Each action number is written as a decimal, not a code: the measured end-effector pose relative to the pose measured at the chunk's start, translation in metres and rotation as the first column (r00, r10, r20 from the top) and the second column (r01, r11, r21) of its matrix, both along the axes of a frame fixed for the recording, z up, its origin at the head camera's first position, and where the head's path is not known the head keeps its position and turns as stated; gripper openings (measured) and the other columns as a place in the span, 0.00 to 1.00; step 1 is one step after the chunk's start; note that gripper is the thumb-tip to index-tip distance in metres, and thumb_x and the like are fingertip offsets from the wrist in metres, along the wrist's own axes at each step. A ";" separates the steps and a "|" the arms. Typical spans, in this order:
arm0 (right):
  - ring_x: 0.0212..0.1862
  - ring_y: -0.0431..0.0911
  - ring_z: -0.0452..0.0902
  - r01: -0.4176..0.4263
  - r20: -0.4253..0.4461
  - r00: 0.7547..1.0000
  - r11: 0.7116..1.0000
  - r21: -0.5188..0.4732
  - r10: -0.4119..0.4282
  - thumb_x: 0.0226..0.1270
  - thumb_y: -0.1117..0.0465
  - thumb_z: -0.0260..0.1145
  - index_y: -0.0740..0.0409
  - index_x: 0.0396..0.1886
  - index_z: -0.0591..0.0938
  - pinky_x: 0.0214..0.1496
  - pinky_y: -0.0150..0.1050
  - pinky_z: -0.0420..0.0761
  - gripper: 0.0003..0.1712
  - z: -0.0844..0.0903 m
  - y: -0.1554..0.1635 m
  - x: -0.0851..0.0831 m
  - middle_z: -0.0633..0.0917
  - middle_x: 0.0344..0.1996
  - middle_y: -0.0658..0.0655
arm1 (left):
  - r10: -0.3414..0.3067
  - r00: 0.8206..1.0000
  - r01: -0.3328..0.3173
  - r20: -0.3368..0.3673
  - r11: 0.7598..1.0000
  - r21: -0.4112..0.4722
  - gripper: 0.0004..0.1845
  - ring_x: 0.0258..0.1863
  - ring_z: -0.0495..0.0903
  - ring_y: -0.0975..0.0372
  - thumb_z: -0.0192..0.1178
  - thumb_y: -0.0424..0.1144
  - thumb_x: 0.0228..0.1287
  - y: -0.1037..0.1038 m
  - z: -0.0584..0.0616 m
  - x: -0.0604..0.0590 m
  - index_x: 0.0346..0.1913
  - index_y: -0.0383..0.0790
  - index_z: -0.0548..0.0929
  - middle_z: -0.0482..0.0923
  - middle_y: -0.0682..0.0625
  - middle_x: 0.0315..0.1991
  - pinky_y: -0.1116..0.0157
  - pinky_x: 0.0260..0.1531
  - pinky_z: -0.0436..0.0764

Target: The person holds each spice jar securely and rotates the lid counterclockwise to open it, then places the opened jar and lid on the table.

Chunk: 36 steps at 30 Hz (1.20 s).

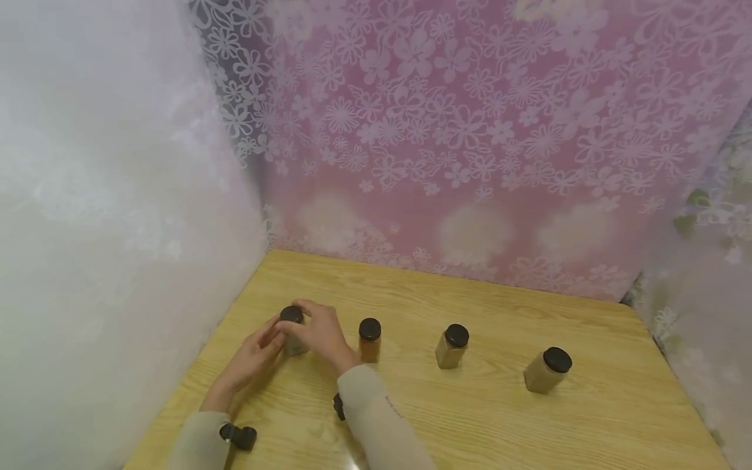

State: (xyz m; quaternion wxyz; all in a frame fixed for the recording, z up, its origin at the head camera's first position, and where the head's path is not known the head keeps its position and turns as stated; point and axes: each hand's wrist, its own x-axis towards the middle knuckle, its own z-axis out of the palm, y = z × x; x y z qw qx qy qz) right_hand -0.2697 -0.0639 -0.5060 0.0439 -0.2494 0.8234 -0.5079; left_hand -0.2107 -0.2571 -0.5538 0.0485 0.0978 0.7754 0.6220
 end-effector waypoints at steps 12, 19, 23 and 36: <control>0.71 0.54 0.78 0.005 0.023 1.000 1.000 -0.028 -0.005 0.67 0.40 0.75 0.52 0.71 0.81 0.72 0.53 0.79 0.38 -0.005 -0.005 0.002 0.81 0.69 0.57 | -0.011 1.000 0.012 -0.024 1.000 0.025 0.36 0.83 0.53 0.40 0.49 0.42 0.87 0.000 -0.004 0.000 0.86 0.40 0.47 0.48 0.35 0.85 0.46 0.78 0.64; 0.76 0.58 0.71 -0.103 0.090 0.990 0.993 -0.057 0.108 0.72 0.42 0.72 0.54 0.75 0.76 0.74 0.56 0.76 0.38 0.000 0.004 -0.002 0.75 0.74 0.57 | 0.002 1.000 -0.001 0.001 0.997 -0.071 0.37 0.83 0.52 0.38 0.48 0.46 0.87 0.004 0.000 -0.001 0.87 0.40 0.45 0.48 0.33 0.85 0.39 0.78 0.61; 0.77 0.57 0.70 -0.137 0.062 0.988 0.989 -0.057 0.140 0.74 0.46 0.71 0.56 0.76 0.75 0.75 0.57 0.75 0.37 0.002 0.006 -0.002 0.74 0.75 0.58 | -0.036 0.999 0.035 -0.006 0.996 -0.076 0.37 0.83 0.50 0.37 0.46 0.46 0.88 0.001 0.001 -0.002 0.87 0.41 0.44 0.46 0.33 0.85 0.36 0.78 0.60; 0.69 0.53 0.80 -0.154 -0.085 0.984 0.988 0.024 0.156 0.77 0.49 0.68 0.55 0.65 0.83 0.71 0.54 0.80 0.24 0.006 0.005 0.001 0.86 0.65 0.56 | -0.125 0.992 0.122 -0.026 0.988 -0.094 0.36 0.80 0.59 0.34 0.47 0.44 0.87 0.000 0.005 -0.002 0.86 0.42 0.44 0.51 0.30 0.83 0.35 0.74 0.67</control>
